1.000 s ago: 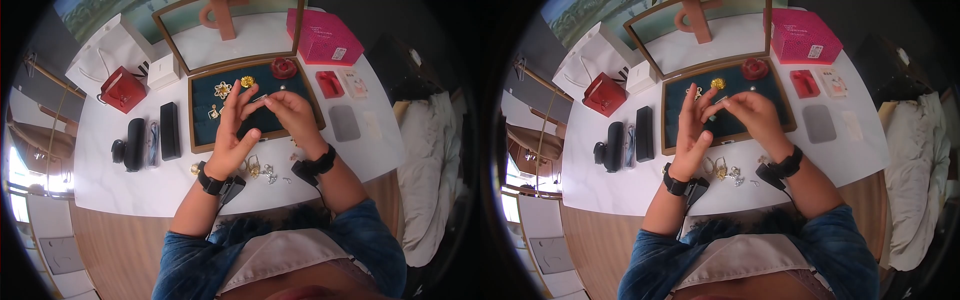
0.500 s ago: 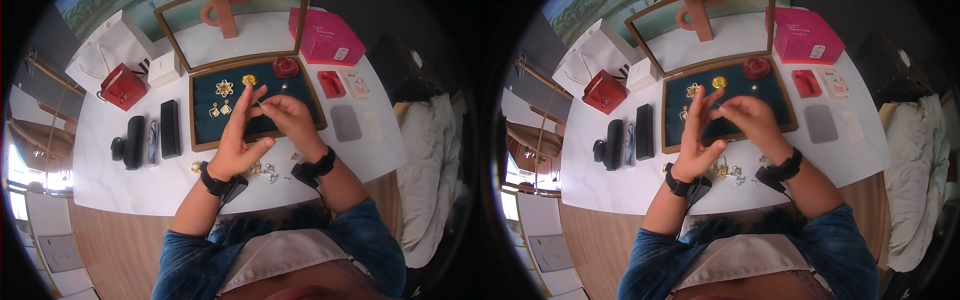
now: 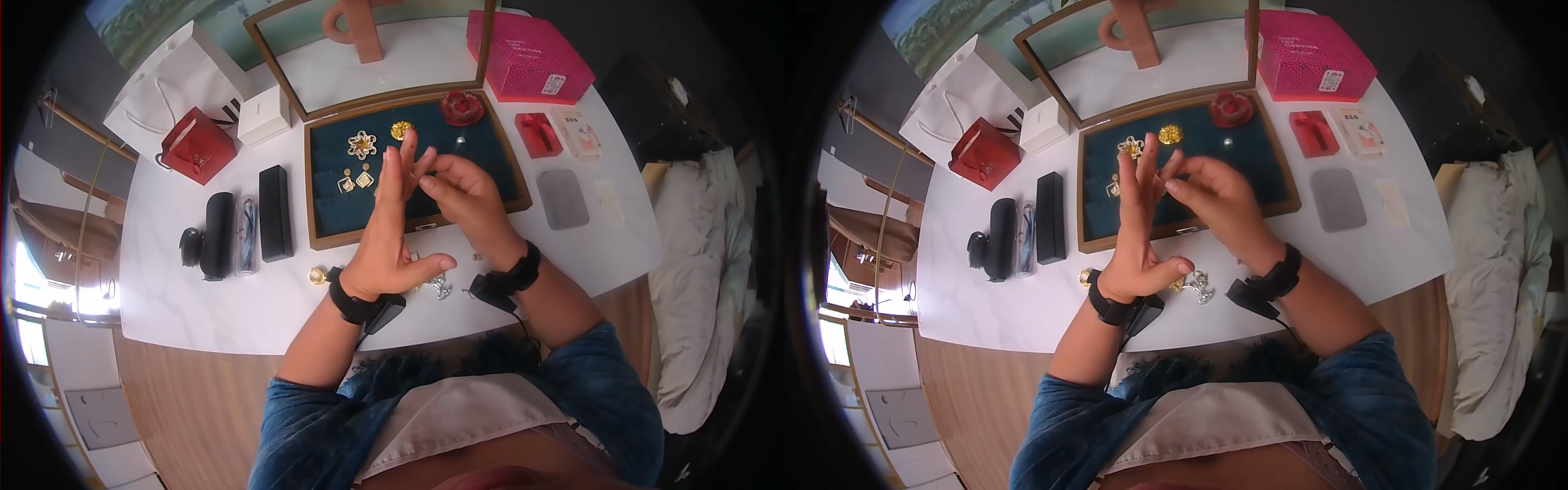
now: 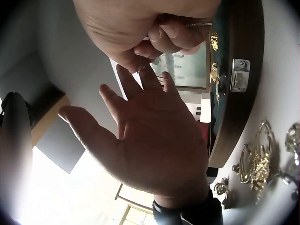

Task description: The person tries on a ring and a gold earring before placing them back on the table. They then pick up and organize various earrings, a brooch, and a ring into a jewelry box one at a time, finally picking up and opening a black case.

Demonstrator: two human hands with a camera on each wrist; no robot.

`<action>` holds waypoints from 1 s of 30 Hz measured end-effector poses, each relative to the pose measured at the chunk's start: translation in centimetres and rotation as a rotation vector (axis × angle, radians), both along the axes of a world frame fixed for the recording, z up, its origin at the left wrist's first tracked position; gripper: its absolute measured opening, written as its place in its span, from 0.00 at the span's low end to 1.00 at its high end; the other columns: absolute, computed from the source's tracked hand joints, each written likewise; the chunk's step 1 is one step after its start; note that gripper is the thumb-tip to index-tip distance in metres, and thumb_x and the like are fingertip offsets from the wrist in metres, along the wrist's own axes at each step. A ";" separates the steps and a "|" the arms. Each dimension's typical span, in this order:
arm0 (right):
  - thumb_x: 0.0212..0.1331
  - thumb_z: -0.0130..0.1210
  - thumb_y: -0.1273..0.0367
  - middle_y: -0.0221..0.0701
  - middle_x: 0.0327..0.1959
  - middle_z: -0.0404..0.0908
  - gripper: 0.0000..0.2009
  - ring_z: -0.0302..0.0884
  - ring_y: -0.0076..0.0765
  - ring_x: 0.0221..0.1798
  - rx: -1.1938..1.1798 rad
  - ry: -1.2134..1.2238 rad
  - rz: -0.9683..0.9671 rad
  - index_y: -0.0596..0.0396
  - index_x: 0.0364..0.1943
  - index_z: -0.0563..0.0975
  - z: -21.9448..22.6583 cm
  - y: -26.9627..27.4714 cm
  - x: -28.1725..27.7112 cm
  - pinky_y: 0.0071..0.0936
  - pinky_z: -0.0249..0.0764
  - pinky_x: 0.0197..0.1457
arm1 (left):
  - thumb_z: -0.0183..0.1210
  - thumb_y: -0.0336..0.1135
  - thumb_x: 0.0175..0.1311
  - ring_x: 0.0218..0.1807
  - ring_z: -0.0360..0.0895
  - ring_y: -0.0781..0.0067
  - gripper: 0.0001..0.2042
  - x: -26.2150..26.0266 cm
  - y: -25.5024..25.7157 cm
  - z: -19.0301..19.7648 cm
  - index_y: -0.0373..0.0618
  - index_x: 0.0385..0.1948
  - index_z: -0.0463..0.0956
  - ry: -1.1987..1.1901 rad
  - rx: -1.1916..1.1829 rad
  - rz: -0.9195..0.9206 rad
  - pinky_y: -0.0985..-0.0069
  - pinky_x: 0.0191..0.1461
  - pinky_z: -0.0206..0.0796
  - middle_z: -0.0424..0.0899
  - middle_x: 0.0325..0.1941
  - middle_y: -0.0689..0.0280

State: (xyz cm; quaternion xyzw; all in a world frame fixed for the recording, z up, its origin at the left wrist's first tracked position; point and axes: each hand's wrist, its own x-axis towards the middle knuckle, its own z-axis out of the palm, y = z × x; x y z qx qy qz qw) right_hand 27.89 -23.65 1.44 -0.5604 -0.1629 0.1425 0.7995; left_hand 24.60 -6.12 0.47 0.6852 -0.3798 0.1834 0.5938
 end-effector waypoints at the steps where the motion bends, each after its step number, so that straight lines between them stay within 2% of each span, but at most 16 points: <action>1: 0.76 0.62 0.70 0.23 0.46 0.86 0.09 0.77 0.11 0.45 0.008 0.018 0.019 0.58 0.54 0.82 0.0 0.0 0.1 0.15 0.72 0.48 | 0.79 0.52 0.56 0.86 0.57 0.37 0.69 0.0 0.1 0.0 0.50 0.87 0.27 0.011 -0.003 -0.024 0.49 0.86 0.48 0.38 0.90 0.39; 5: 0.76 0.61 0.71 0.22 0.48 0.86 0.09 0.79 0.12 0.47 -0.046 0.068 0.077 0.58 0.54 0.82 -0.6 -0.6 0.4 0.16 0.73 0.51 | 0.80 0.54 0.56 0.86 0.57 0.36 0.70 -0.2 0.1 0.3 0.51 0.87 0.26 0.038 -0.006 -0.062 0.50 0.86 0.50 0.37 0.90 0.39; 8: 0.76 0.61 0.71 0.23 0.49 0.86 0.10 0.80 0.14 0.51 -0.020 -0.081 0.022 0.58 0.55 0.82 -1.3 0.4 0.3 0.18 0.75 0.56 | 0.79 0.55 0.55 0.85 0.59 0.39 0.68 -0.1 -0.2 -0.2 0.51 0.87 0.30 0.043 -0.029 -0.041 0.46 0.87 0.42 0.41 0.90 0.39; 11: 0.76 0.61 0.71 0.25 0.53 0.86 0.12 0.81 0.17 0.56 -0.028 -0.073 0.050 0.58 0.58 0.81 -1.5 0.3 0.4 0.21 0.76 0.60 | 0.80 0.57 0.52 0.85 0.61 0.42 0.67 -0.3 0.1 0.1 0.51 0.87 0.36 -0.002 0.171 0.105 0.41 0.88 0.30 0.47 0.89 0.40; 14: 0.77 0.61 0.70 0.27 0.57 0.84 0.13 0.80 0.19 0.58 0.006 -0.125 0.033 0.58 0.60 0.80 -1.9 0.5 0.3 0.23 0.77 0.62 | 0.79 0.62 0.52 0.85 0.58 0.36 0.67 -0.6 0.3 1.2 0.53 0.87 0.37 -0.197 0.432 0.264 0.40 0.86 0.42 0.50 0.88 0.39; 17: 0.78 0.59 0.71 0.27 0.60 0.83 0.14 0.79 0.21 0.61 -0.004 -0.076 0.089 0.58 0.62 0.79 -1.4 0.2 0.2 0.24 0.77 0.64 | 0.80 0.57 0.51 0.85 0.58 0.36 0.63 -0.7 0.4 1.6 0.51 0.86 0.45 -0.236 0.482 0.266 0.37 0.86 0.38 0.53 0.86 0.38; 20: 0.78 0.59 0.69 0.25 0.55 0.83 0.16 0.80 0.19 0.55 0.033 -0.116 0.106 0.56 0.64 0.78 -1.8 0.0 0.7 0.23 0.77 0.58 | 0.81 0.52 0.52 0.85 0.58 0.36 0.58 -1.0 0.3 2.2 0.51 0.85 0.53 -0.201 0.470 0.212 0.42 0.86 0.44 0.53 0.87 0.38; 23: 0.76 0.60 0.67 0.21 0.49 0.82 0.14 0.77 0.15 0.47 0.005 -0.006 0.190 0.55 0.61 0.79 -1.3 -0.6 1.1 0.20 0.75 0.51 | 0.81 0.47 0.52 0.84 0.60 0.35 0.53 -1.5 0.0 2.7 0.50 0.82 0.60 -0.116 0.389 0.153 0.51 0.83 0.57 0.52 0.87 0.38; 26: 0.71 0.62 0.64 0.30 0.54 0.82 0.19 0.80 0.24 0.56 -0.122 -0.023 0.171 0.58 0.61 0.77 -1.7 -0.8 1.3 0.26 0.77 0.60 | 0.81 0.44 0.52 0.82 0.63 0.34 0.51 -1.5 0.0 2.7 0.49 0.80 0.64 -0.061 0.379 0.139 0.58 0.77 0.68 0.51 0.87 0.39; 29: 0.73 0.62 0.66 0.19 0.42 0.79 0.10 0.75 0.13 0.43 -0.089 -0.093 0.157 0.53 0.53 0.79 -1.5 -0.5 1.2 0.17 0.72 0.45 | 0.81 0.43 0.52 0.80 0.66 0.35 0.49 -1.7 0.1 3.2 0.49 0.80 0.65 -0.052 0.412 0.154 0.58 0.72 0.74 0.50 0.88 0.39; 30: 0.74 0.62 0.67 0.19 0.42 0.79 0.10 0.75 0.14 0.43 -0.076 -0.112 0.162 0.53 0.53 0.79 -1.5 -0.4 1.2 0.17 0.72 0.44 | 0.81 0.42 0.53 0.80 0.67 0.35 0.49 -1.7 0.1 3.4 0.49 0.79 0.65 -0.048 0.425 0.154 0.59 0.70 0.76 0.50 0.88 0.39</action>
